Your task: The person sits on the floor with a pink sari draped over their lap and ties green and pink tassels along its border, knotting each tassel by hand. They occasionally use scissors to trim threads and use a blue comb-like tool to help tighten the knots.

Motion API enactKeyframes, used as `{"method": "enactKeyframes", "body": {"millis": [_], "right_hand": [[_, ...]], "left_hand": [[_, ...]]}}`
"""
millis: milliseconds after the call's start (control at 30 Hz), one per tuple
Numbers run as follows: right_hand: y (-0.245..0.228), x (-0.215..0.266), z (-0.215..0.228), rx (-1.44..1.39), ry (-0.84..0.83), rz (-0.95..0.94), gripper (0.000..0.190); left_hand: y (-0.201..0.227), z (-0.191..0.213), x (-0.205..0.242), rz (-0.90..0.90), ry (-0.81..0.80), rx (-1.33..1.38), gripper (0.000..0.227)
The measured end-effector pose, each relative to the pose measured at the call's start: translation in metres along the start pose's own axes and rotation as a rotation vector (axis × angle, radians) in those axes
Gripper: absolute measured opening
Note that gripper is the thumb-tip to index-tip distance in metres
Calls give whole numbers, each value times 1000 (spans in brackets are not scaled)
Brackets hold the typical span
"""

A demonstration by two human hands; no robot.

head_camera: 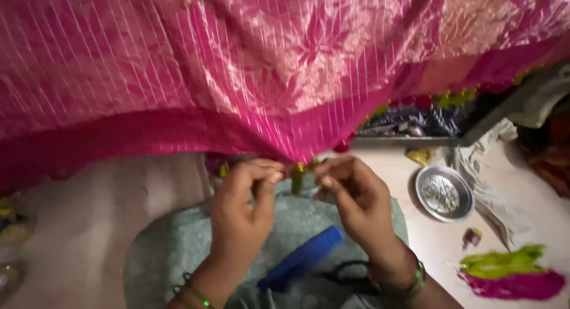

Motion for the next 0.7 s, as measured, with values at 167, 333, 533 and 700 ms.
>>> {"method": "enactKeyframes", "body": {"millis": [167,333,533,700], "right_hand": [[-23,-3,-8,344,-6,153,11],[8,34,33,673,8,125,25],[69,131,73,889,7,-71,19],[43,183,23,1065,-330,189,15]], "left_hand": [[-40,3,33,212,4,49,9],[-48,44,56,253,30,12,11],[-70,90,102,378,77,-169,12],[-23,87,104,300,-28,-210,14]]}}
Point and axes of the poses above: each hand's wrist, its own x-axis away from the middle knuckle, its own z-axis out of the back of the hand, y = z × x, the point moved 6 cm from there along -x, towards the middle knuckle, and after that the axes turned 3 degrees about -y, right-handed, at the moved point
